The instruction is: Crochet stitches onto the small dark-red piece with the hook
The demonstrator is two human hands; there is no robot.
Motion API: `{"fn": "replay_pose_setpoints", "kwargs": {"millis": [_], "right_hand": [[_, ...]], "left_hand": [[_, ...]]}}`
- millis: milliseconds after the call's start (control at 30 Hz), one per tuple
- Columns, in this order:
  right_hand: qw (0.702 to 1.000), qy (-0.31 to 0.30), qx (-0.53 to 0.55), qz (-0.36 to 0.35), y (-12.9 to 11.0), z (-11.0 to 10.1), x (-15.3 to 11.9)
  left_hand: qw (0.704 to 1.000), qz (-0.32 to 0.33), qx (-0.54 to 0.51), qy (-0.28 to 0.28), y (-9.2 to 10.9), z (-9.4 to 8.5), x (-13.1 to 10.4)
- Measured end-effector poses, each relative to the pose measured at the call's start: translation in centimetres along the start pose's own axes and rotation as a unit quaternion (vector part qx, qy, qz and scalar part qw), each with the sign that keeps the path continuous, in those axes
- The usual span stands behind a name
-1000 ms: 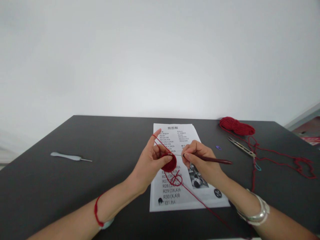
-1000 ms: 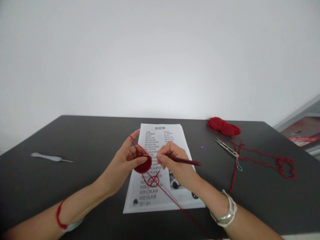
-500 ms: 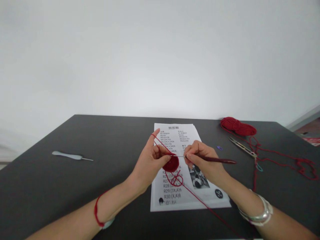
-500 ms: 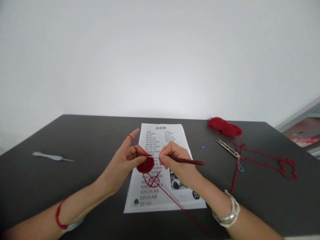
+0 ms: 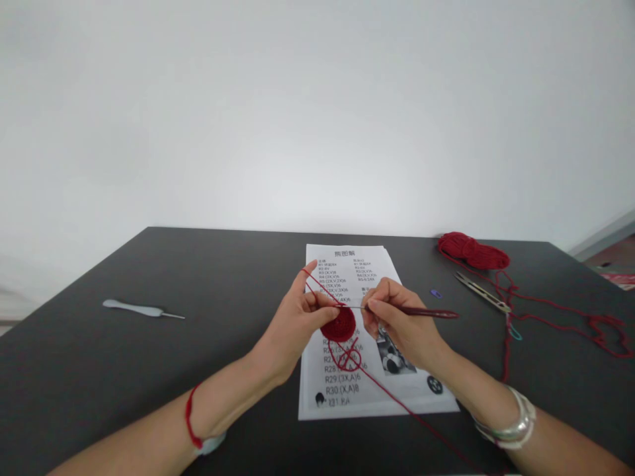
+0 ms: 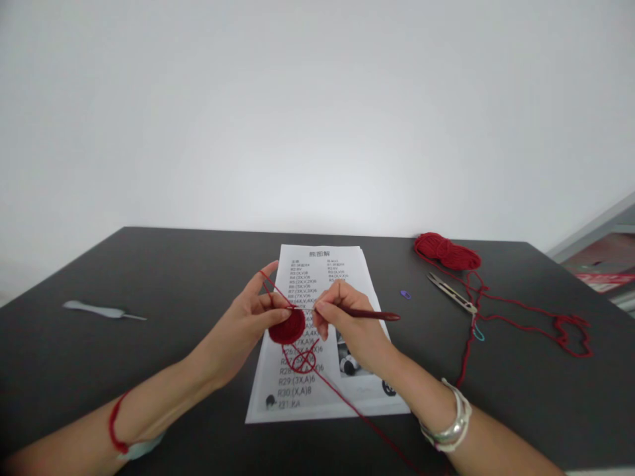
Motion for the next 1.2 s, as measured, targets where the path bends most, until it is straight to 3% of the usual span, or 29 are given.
{"fn": "replay_pose_setpoints", "kwargs": {"millis": [167,333,500,767,967,1133,1200], "right_hand": [[0.998,0.019,0.053,0.02,-0.1,0.4,0.2],[0.998,-0.003,0.054,0.015,-0.5,0.1,0.3],[0.999,-0.027,-0.041,0.006,-0.8,-0.6,0.2],[0.983,0.009,-0.181,0.002,-1.4,-0.2,-0.3],[0.951,0.011,-0.308,-0.01,-1.5,0.2,-0.8],[0.876,-0.039,-0.458,-0.143,-1.9,1.6,-1.0],[0.863,-0.034,-0.476,-0.163,-1.8,1.9,-1.1]], "left_hand": [[1.0,-0.003,-0.003,-0.006,-0.2,-0.1,-0.1],[1.0,-0.003,0.0,-0.009,-0.1,0.0,-0.1],[1.0,-0.005,0.008,-0.002,0.0,0.0,0.0],[1.0,-0.005,0.009,0.007,-0.1,-0.1,0.2],[1.0,0.005,0.027,0.003,0.1,0.2,0.3],[0.999,0.011,0.047,0.004,0.1,0.1,0.3],[0.998,0.016,0.058,0.002,0.0,0.0,0.5]]}}
Point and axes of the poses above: each hand's wrist, its own x-axis towards the middle knuckle, its own z-axis out of the palm, y = z × x, the point moved 2 cm from there along x, towards the middle knuckle, and after that the axes turned 9 degrees about -y, right-handed, at the moved point
